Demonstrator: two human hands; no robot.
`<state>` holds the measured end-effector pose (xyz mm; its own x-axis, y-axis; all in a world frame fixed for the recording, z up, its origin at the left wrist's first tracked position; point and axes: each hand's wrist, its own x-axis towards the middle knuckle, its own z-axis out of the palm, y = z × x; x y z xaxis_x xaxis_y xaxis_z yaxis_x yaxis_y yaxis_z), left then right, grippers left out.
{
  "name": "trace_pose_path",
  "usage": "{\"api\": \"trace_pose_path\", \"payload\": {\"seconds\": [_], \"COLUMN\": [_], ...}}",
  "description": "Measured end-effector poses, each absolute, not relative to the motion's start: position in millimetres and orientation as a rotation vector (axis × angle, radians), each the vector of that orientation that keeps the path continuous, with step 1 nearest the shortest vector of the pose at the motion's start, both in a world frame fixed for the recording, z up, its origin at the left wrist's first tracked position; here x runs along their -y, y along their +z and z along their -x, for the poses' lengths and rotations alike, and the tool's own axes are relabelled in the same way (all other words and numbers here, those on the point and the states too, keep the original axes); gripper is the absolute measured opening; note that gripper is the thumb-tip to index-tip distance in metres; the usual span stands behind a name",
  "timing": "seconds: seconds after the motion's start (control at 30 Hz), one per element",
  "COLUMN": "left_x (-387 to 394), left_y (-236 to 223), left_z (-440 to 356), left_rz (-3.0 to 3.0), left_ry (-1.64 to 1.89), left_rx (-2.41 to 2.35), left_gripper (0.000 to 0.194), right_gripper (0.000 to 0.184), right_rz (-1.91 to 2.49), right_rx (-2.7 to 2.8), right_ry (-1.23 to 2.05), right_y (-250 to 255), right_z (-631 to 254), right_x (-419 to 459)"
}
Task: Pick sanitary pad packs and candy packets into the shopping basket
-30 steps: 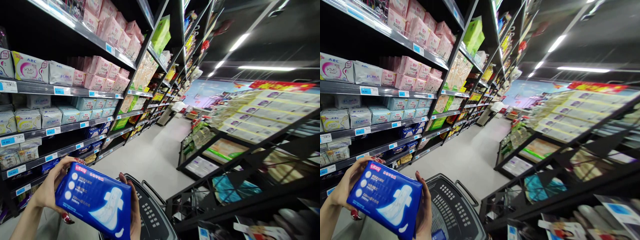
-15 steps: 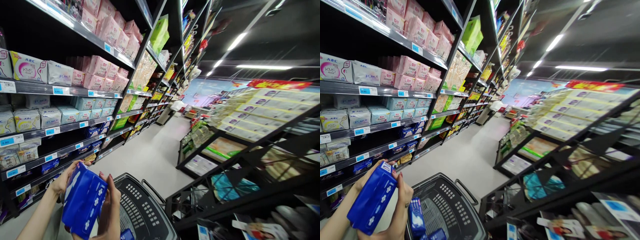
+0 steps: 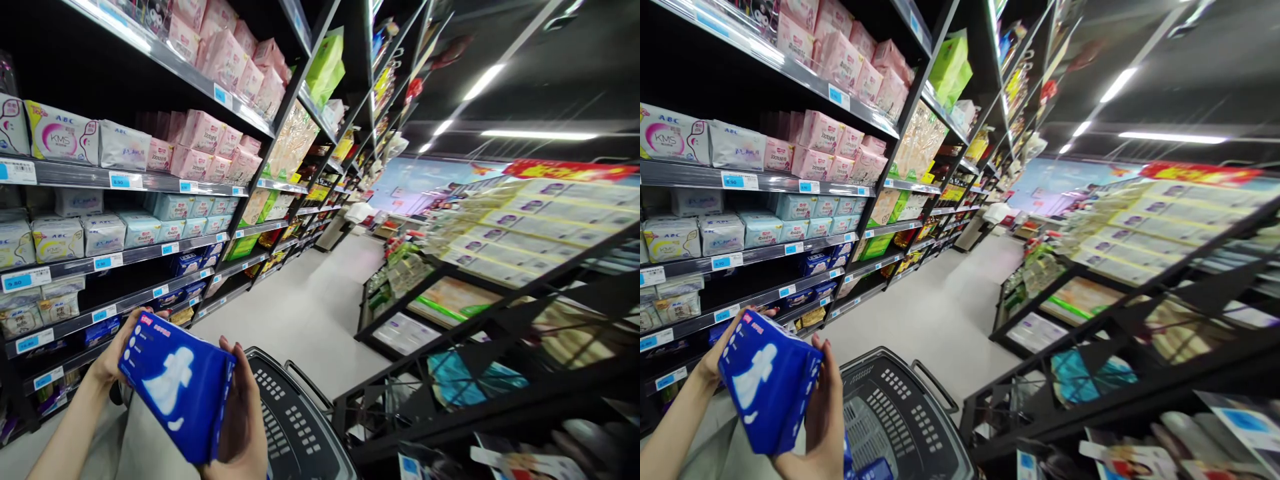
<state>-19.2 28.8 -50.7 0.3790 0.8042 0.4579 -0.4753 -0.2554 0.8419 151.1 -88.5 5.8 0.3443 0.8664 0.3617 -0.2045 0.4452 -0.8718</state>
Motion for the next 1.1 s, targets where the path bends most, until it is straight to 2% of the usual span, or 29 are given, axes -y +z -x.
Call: {"api": "trace_pose_path", "payload": {"seconds": [0.17,0.4,0.63,0.77,0.83,0.93,1.1], "left_x": [-25.5,-17.9,-19.3,-14.2,-10.7,-7.0,-7.2], "left_y": [-30.4,-28.4,-29.2,-23.0,-18.7,-13.6,-11.9], "left_z": [31.6,28.8,25.4,28.8,29.3,21.7,-1.7], "left_rz": [-1.424,-1.452,-1.442,-1.455,-1.494,-1.61,-1.749], "left_ry": [1.231,1.162,1.159,1.112,1.046,0.948,0.791], "left_rx": [-0.335,-0.4,-0.39,-0.423,-0.467,-0.531,-0.711], "left_gripper": [0.103,0.101,0.102,0.098,0.094,0.089,0.082], "right_gripper": [0.097,0.102,0.098,0.117,0.11,0.087,0.073], "right_rz": [0.744,0.766,0.705,0.592,0.65,0.942,1.416], "right_rx": [1.094,1.092,1.117,1.058,1.02,0.982,0.73], "right_ry": [0.871,0.884,0.952,1.099,1.146,1.118,0.743], "right_y": [-10.1,-56.7,-57.3,-50.2,-44.0,-35.6,-49.1], "right_z": [-185.5,-213.6,-214.7,-213.5,-213.7,-221.6,-281.8], "right_x": [79.1,65.0,63.3,67.9,72.2,79.8,92.5]}}
